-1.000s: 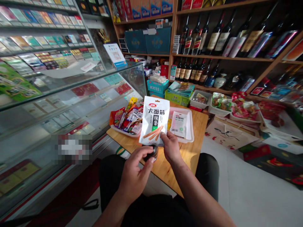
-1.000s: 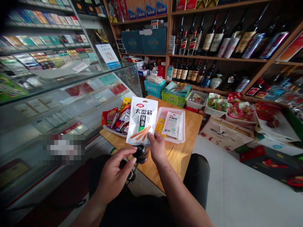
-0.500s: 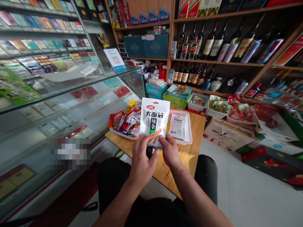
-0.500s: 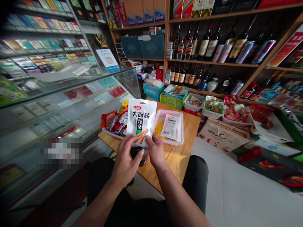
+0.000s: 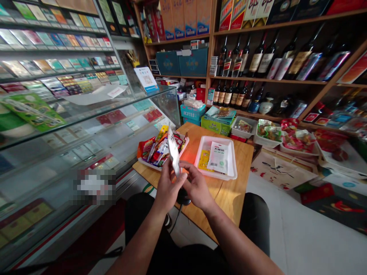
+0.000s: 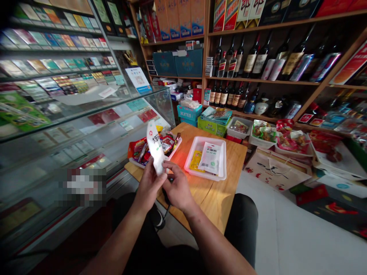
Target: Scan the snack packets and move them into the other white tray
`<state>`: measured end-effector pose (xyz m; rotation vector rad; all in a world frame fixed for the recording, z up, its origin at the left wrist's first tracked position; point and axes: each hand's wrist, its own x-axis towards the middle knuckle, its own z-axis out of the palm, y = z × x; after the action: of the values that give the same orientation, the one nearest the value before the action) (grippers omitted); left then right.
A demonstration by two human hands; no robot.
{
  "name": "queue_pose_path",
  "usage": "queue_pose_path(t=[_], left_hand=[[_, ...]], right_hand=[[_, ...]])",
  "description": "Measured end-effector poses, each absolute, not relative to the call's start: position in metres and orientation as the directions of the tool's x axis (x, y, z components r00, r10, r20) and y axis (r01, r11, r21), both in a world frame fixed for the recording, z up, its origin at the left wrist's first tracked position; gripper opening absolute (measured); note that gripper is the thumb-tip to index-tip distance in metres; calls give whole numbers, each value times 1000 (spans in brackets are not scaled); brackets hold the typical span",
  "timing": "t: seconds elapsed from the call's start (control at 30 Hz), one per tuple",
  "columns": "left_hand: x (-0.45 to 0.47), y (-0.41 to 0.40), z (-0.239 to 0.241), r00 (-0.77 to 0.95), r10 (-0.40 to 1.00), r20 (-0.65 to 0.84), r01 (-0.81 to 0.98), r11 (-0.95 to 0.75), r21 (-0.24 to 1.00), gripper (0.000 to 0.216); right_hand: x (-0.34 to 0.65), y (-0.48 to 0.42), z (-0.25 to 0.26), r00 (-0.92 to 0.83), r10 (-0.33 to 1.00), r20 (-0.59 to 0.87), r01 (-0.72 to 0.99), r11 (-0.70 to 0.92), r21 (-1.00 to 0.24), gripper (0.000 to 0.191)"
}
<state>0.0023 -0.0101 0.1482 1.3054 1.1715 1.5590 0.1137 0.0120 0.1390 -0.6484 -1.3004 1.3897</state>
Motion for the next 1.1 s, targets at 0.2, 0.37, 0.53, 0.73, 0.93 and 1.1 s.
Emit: queue_pose_path(t=[0.2,0.37,0.53,0.73,0.93,1.1], left_hand=[[-20,4,147,-212,974,74,-292,-135,947,56],[-32,9,145,-154,988,-18,-471,-57,880,56],[-32,20,144,-54,997,-52,-503,17,864,55],[-37,30,137,47,999,12,-279,1,960,52],[-48,35,114,106,994,6,44,-11,999,44],[-59,49,103,167,985,46,200,-79,977,37]], right_hand=[[112,19,135,-184,947,263,-218,221,-951,22],[122,44,130,21,991,131,-203,133,-970,31],[125,54,121,-148,988,49,-303,2,-953,25],[128,69,102,25,1000,14,-344,22,-939,24],[133,86,92,81,996,-39,-395,-4,-919,28],[132,90,86,68,997,-43,-406,-12,-914,25]])
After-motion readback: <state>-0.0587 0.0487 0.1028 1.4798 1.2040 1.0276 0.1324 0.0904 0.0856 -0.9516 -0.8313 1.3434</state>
